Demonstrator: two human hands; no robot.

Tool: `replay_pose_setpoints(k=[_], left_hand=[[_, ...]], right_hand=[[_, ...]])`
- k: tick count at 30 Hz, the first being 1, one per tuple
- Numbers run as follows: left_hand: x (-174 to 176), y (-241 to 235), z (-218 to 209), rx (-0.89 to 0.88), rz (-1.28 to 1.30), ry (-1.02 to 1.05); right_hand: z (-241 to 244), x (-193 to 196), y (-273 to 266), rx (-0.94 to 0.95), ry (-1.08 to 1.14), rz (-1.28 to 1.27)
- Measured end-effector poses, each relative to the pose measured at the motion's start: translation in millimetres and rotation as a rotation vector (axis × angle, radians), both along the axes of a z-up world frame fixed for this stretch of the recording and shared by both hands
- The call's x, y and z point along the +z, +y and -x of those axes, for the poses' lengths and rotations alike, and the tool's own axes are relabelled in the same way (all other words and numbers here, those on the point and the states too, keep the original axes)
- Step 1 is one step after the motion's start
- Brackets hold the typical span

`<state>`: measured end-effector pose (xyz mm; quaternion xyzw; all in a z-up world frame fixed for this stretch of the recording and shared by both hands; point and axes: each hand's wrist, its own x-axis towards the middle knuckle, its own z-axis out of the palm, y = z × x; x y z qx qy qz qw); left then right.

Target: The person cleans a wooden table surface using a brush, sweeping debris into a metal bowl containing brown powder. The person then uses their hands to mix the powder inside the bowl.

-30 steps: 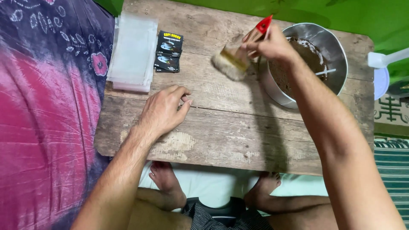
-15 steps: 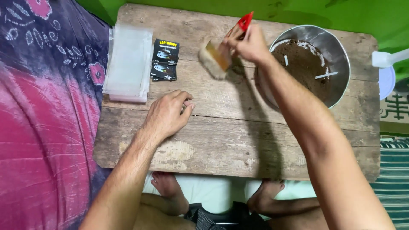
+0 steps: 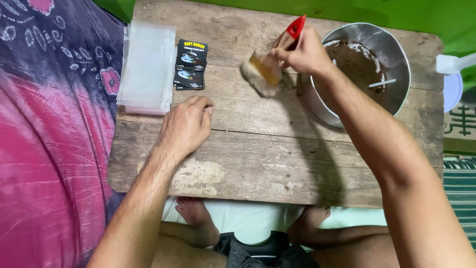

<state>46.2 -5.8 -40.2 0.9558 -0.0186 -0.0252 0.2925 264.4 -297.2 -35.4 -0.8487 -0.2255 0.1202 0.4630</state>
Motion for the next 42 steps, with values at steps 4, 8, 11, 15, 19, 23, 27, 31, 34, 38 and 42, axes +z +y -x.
replay_pose_setpoints(k=[4, 8, 11, 15, 19, 23, 27, 31, 34, 38, 42], left_hand=[[-3.3, 17.1, 0.8, 0.064, 0.017, -0.034], [-6.0, 26.4, 0.8, 0.146, 0.039, -0.058], [-3.3, 24.4, 3.9, 0.145, 0.059, -0.068], [24.8, 11.6, 12.4, 0.129, 0.064, -0.146], [19.3, 16.5, 10.2, 0.132, 0.058, -0.137], [2.7, 22.4, 8.9, 0.125, 0.078, -0.133], [4.4, 19.1, 11.9, 0.107, 0.078, -0.131], [8.4, 19.0, 13.6, 0.103, 0.075, -0.160], [11.9, 19.2, 13.0, 0.105, 0.083, -0.146], [0.8, 21.1, 10.8, 0.109, 0.097, -0.141], [-1.2, 20.7, 9.7, 0.102, 0.085, -0.133]], right_hand=[[48.6, 11.5, 15.1, 0.083, 0.047, -0.164], [136.5, -23.4, 30.6, 0.308, 0.137, -0.080], [121.9, -41.5, 17.7, 0.290, 0.176, -0.083], [72.2, 18.7, 9.2, -0.028, 0.170, 0.124], [85.8, 16.3, 1.8, 0.146, -0.036, -0.058], [164.1, -29.8, 11.9, 0.268, 0.217, -0.245], [177.2, -65.0, 5.8, 0.271, 0.289, -0.140], [117.2, -12.8, 1.9, 0.186, 0.095, -0.198], [120.2, 4.5, 1.7, 0.041, 0.072, -0.219], [191.4, -27.2, 15.8, 0.250, 0.168, -0.258], [229.4, -51.2, 44.4, 0.371, 0.336, -0.248]])
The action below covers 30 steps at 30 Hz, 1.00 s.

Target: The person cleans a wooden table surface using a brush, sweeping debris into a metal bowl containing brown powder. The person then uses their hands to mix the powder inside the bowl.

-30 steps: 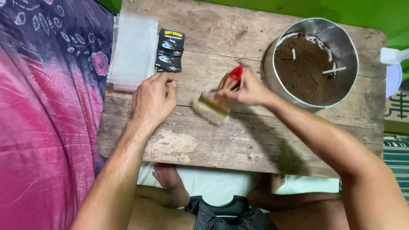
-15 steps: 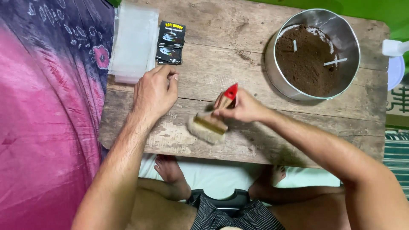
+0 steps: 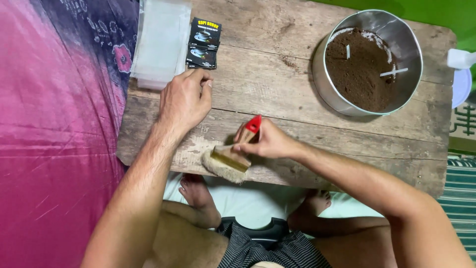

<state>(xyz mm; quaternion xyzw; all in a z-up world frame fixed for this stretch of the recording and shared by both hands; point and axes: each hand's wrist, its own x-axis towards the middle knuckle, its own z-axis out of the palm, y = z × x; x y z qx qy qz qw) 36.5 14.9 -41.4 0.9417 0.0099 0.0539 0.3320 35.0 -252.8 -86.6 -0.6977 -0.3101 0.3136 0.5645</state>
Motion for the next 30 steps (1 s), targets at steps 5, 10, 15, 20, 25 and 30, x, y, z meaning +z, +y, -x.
replay_pose_setpoints(k=[5, 10, 15, 20, 25, 30], left_hand=[[6.9, 0.4, 5.3, 0.009, 0.003, -0.017], [11.4, 14.0, 8.5, 0.063, 0.014, -0.051], [4.8, 19.2, 11.1, 0.062, 0.001, -0.033], [9.0, 10.4, 11.6, 0.047, -0.003, -0.029], [17.1, 3.2, 14.5, 0.007, -0.016, -0.030], [14.9, -7.5, 10.4, -0.050, -0.023, -0.046]], right_hand=[[-78.7, 25.6, -6.9, -0.235, -0.199, 0.033], [-69.5, 57.2, 6.1, -0.381, -0.243, 0.046], [22.2, 11.3, 48.9, -0.086, 0.058, -0.020], [-35.6, 3.4, 5.1, -0.234, -0.041, 0.061], [-69.4, 55.4, -58.1, -0.487, -0.173, 0.097], [-3.6, 23.2, -74.0, -0.158, -0.089, 0.031]])
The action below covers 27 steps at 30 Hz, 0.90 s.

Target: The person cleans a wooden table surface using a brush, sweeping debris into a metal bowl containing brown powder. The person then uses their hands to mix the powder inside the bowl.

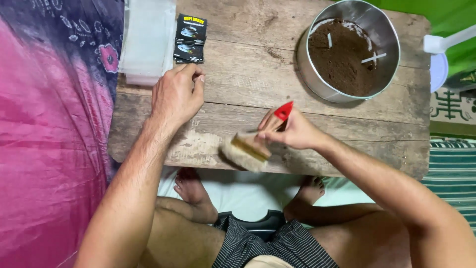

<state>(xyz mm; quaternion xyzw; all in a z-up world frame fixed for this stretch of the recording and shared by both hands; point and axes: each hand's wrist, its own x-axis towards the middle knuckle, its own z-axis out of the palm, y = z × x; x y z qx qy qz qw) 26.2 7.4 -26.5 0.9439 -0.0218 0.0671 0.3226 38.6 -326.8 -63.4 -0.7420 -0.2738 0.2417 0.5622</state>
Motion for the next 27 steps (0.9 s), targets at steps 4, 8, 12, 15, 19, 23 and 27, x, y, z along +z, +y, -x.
replay_pose_setpoints(k=[4, 8, 12, 15, 19, 23, 27], left_hand=[[2.5, -9.2, 1.0, -0.024, -0.005, -0.005], [-0.6, -13.2, 1.5, -0.042, -0.036, -0.016], [6.3, -19.5, 1.5, -0.070, -0.050, -0.013], [-0.8, -23.5, -0.6, -0.084, -0.066, 0.008], [-8.0, -29.1, -4.2, -0.125, -0.081, 0.003], [-2.3, -33.9, -3.4, -0.148, -0.081, 0.031], [-9.5, -35.5, -8.9, -0.154, -0.078, 0.038]], right_hand=[[-19.8, 3.8, -37.5, 0.051, -0.041, 0.070], [-53.4, 49.8, -66.7, -0.187, -0.189, 0.198], [-21.1, 40.1, -76.8, -0.037, -0.121, 0.117], [11.0, 35.3, -78.3, 0.090, 0.009, 0.192], [-42.6, 35.2, -105.8, -0.067, -0.053, 0.161], [-63.2, 70.0, -110.3, -0.176, -0.189, 0.265], [-52.1, 83.8, -102.5, 0.086, 0.002, 0.427]])
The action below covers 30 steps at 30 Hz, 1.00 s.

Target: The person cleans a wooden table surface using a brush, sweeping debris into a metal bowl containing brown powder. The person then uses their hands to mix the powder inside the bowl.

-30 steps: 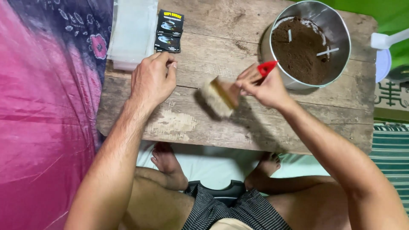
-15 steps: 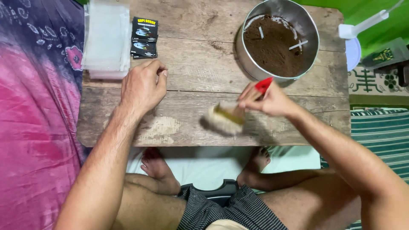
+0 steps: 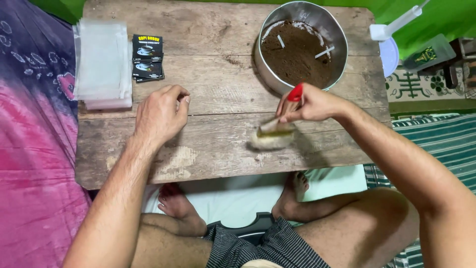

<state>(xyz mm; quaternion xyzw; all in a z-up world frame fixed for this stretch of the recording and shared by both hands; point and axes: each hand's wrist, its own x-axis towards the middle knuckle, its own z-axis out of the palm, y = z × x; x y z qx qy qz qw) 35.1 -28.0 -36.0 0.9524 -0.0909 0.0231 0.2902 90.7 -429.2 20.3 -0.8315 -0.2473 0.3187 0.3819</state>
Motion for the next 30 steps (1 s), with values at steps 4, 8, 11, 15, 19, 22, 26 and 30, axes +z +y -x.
replay_pose_setpoints(k=[4, 8, 11, 15, 19, 22, 26, 30], left_hand=[[-8.0, 0.1, -3.6, 0.005, -0.013, 0.030], [6.2, -4.8, 1.1, 0.004, -0.036, 0.026], [15.4, -6.5, 4.0, 0.001, -0.033, 0.023], [10.6, -4.7, 1.6, -0.006, -0.001, 0.014], [3.1, -4.3, -2.0, 0.021, -0.007, 0.048], [2.2, -4.5, -4.7, 0.007, -0.004, 0.038], [1.6, -6.5, -4.5, 0.001, 0.013, 0.032], [7.7, -5.6, -2.6, 0.022, 0.032, 0.028]], right_hand=[[-36.8, -19.4, 15.0, 0.120, 0.043, 0.189], [-78.7, -9.9, 45.4, -0.051, -0.177, 0.057], [-87.8, 2.8, 53.7, -0.090, -0.220, 0.067], [-78.1, -2.1, 51.4, 0.053, 0.017, 0.398], [-109.2, -9.0, 68.4, -0.001, -0.006, 0.337], [-142.4, -5.3, 87.4, -0.036, -0.064, 0.263], [-168.2, 2.3, 102.3, -0.161, -0.194, 0.148], [-163.2, 18.1, 106.2, -0.135, -0.295, 0.084]])
